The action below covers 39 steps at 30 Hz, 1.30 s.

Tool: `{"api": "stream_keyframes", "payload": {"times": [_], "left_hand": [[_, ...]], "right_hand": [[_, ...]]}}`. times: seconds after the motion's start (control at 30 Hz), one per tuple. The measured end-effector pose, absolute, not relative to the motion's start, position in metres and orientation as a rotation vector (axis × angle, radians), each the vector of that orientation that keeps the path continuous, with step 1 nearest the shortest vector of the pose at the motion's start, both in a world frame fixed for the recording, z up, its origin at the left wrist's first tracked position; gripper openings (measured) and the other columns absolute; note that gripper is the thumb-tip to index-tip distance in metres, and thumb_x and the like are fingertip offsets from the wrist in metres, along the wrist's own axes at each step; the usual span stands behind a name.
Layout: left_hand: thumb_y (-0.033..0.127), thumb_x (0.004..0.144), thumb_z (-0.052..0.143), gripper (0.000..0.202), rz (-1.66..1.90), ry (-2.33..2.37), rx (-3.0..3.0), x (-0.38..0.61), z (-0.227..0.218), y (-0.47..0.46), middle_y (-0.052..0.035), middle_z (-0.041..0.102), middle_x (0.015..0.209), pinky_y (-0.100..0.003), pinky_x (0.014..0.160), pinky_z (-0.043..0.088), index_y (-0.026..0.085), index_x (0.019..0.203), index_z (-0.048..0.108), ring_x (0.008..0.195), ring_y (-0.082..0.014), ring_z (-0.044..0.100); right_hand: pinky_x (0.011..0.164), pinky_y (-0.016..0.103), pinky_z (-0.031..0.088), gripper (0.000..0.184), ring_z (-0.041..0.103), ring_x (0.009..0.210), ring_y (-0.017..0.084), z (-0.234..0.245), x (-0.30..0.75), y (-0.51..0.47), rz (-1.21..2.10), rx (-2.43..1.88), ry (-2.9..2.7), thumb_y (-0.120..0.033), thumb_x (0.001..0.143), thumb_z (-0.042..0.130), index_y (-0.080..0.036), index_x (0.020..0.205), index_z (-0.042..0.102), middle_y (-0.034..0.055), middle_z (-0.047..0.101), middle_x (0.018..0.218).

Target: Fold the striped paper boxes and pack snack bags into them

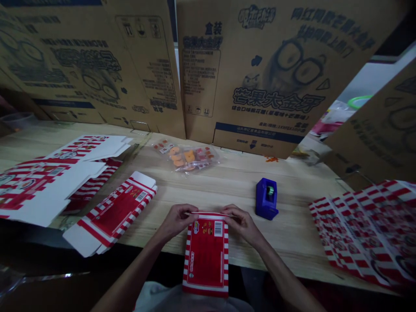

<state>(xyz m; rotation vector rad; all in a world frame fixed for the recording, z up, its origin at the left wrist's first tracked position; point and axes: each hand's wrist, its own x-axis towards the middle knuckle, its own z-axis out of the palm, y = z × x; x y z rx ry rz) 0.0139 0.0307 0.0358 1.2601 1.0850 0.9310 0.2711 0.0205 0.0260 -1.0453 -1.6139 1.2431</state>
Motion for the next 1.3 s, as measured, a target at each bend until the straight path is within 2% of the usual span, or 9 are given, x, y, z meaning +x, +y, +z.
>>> {"api": "stream_keyframes", "payload": {"times": [0.07, 0.17, 0.37, 0.57, 0.7, 0.87, 1.0, 1.17, 1.3], "left_hand": [[0.032, 0.072, 0.068, 0.018, 0.922, 1.113, 1.386, 0.013, 0.037, 0.029, -0.0098, 0.071, 0.087, -0.025, 0.065, 0.049, 0.014, 0.072, 0.071, 0.083, -0.0203, 0.064], [0.029, 0.075, 0.063, 0.017, 0.873, 1.178, 1.560, 0.013, 0.040, 0.029, -0.0075, 0.070, 0.076, -0.024, 0.062, 0.048, 0.014, 0.072, 0.071, 0.073, -0.0177, 0.064], [0.024, 0.073, 0.062, 0.017, 0.835, 1.274, 1.666, 0.012, 0.046, 0.031, -0.0047, 0.071, 0.070, -0.023, 0.056, 0.045, 0.015, 0.082, 0.073, 0.061, -0.0159, 0.061], [0.021, 0.073, 0.062, 0.011, 0.867, 1.231, 1.651, 0.011, 0.048, 0.035, -0.0008, 0.064, 0.059, -0.020, 0.052, 0.039, 0.016, 0.069, 0.071, 0.054, -0.0128, 0.055], [0.020, 0.076, 0.059, 0.015, 0.842, 1.185, 1.726, 0.010, 0.051, 0.033, -0.0005, 0.063, 0.057, -0.020, 0.052, 0.039, 0.016, 0.065, 0.069, 0.054, -0.0122, 0.054], [0.025, 0.079, 0.063, 0.013, 0.938, 1.131, 1.812, 0.004, 0.045, 0.017, -0.0100, 0.074, 0.087, -0.026, 0.067, 0.051, 0.018, 0.077, 0.074, 0.081, -0.0209, 0.068], [0.024, 0.072, 0.073, 0.012, 1.052, 1.154, 1.802, 0.002, 0.033, 0.000, -0.0117, 0.075, 0.091, -0.034, 0.079, 0.054, 0.022, 0.083, 0.076, 0.086, -0.0245, 0.070], [0.025, 0.071, 0.072, 0.003, 1.148, 1.219, 1.627, 0.010, 0.024, -0.012, -0.0095, 0.075, 0.088, -0.035, 0.080, 0.054, 0.023, 0.072, 0.075, 0.084, -0.0241, 0.069], [0.030, 0.078, 0.068, 0.012, 1.155, 1.118, 1.344, 0.016, 0.017, -0.019, -0.0067, 0.070, 0.088, -0.028, 0.072, 0.054, 0.021, 0.083, 0.072, 0.083, -0.0204, 0.066]], "right_hand": [[0.081, 0.029, 0.048, 0.025, 0.061, 0.094, 0.019, 0.029, 0.269, 0.018, 1.211, -1.049, -1.629, -0.040, 0.086, 0.058, -0.019, 0.087, 0.071, 0.0089, 0.064, 0.098], [0.072, 0.027, 0.049, 0.026, 0.062, 0.081, 0.018, 0.034, 0.267, 0.018, 1.186, -1.130, -1.648, -0.041, 0.085, 0.060, -0.018, 0.079, 0.070, 0.0074, 0.065, 0.086], [0.064, 0.026, 0.047, 0.019, 0.062, 0.071, 0.017, 0.047, 0.267, 0.023, 1.071, -1.304, -1.769, -0.031, 0.078, 0.065, -0.018, 0.091, 0.068, 0.0039, 0.069, 0.081], [0.050, 0.022, 0.038, 0.010, 0.052, 0.054, 0.012, 0.054, 0.261, 0.023, 1.113, -1.317, -1.699, -0.026, 0.077, 0.063, -0.018, 0.071, 0.065, -0.0017, 0.060, 0.058], [0.056, 0.023, 0.042, 0.015, 0.056, 0.062, 0.014, 0.054, 0.257, 0.017, 1.097, -1.267, -1.678, -0.027, 0.080, 0.061, -0.018, 0.069, 0.063, 0.0000, 0.062, 0.064], [0.074, 0.030, 0.050, 0.010, 0.063, 0.082, 0.019, 0.040, 0.258, -0.002, 0.963, -1.103, -1.717, -0.029, 0.084, 0.062, -0.020, 0.082, 0.066, 0.0060, 0.068, 0.087], [0.079, 0.035, 0.051, 0.008, 0.064, 0.089, 0.022, 0.026, 0.255, -0.019, 0.780, -1.046, -1.779, -0.022, 0.083, 0.063, -0.022, 0.091, 0.067, 0.0077, 0.069, 0.092], [0.078, 0.035, 0.052, 0.011, 0.065, 0.086, 0.021, 0.023, 0.246, -0.034, 0.719, -1.090, -1.740, -0.018, 0.086, 0.057, -0.023, 0.085, 0.066, 0.0078, 0.069, 0.091], [0.084, 0.035, 0.051, 0.020, 0.061, 0.099, 0.022, 0.021, 0.263, -0.030, 0.712, -1.197, -1.571, -0.024, 0.084, 0.061, -0.021, 0.104, 0.064, 0.0103, 0.065, 0.110]]}}
